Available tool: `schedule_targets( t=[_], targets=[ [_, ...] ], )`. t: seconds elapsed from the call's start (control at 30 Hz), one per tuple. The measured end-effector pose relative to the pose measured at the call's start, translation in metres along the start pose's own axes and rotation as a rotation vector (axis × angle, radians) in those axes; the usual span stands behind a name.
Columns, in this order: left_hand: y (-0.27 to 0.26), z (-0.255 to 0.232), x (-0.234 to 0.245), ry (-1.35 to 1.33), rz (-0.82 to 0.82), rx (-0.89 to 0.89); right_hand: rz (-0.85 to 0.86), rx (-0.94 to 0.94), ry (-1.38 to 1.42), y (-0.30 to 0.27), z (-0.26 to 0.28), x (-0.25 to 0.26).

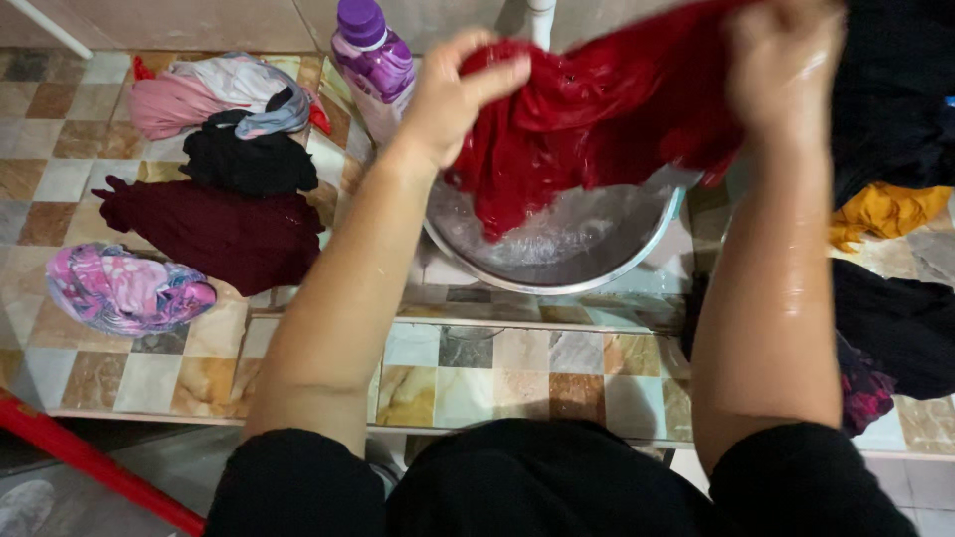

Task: The person hand washes several garments in a metal basin filled with soapy water. They scrub and rinse a maroon cloth, a black cloth, a pink cloth, a red cloth, and a dark patterned cloth, then place each item on a pile beside the basin.

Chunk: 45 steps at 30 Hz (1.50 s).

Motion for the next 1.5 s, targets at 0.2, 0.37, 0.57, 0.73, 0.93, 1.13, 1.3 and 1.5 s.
schedule_targets(
  t=[0.2, 0.37, 0.57, 0.73, 0.93, 1.13, 1.3, 1.5],
  targets=[
    [0.045, 0.014, -0.024, 0.271, 0.147, -0.201, 0.772, -0.419, -0.377, -0.089, -0.002, -0.091],
    [0.018, 0.074, -0.011, 1.077, 0.269, 0.153, 0.772, -0.359, -0.542, -0.077, 0.052, -0.109],
    [-0.03, 0.093, -0.026, 0.992, -0.358, -0.252, 0.611, 0.153, -0.295, -0.065, 0.071, -0.217],
    [-0.048, 0.151, 0.029, 1.397, -0.199, -0.15, 0.878, -0.034, -0.348, -0.091, 0.024, -0.254],
    [-0.039, 0.168, 0.051, 1.653, 0.01, 0.271, 0.934, -0.357, -0.425, -0.125, -0.065, -0.303],
    [-0.021, 0.185, 0.085, 0.071, -0.389, 0.504, 0.294, -0.374, -0.315, -0.085, -0.027, -0.238],
    [0.002, 0.254, 0.081, -0.537, -0.707, 0.304, -0.041, 0.012, 0.484, -0.102, 0.104, -0.214],
    [0.013, 0.274, 0.04, -0.333, -0.548, 0.657, -0.063, -0.267, 0.351, -0.054, 0.044, -0.2]
  ],
)
Point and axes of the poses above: each hand's wrist, its own y-axis towards the middle knuckle, its own x-axis out of the back of the hand, z = x × y, the point moved 10 cm from there along y, towards the middle knuckle, and after that the axes turned 1 degree about -z, right-handed, at the moved point
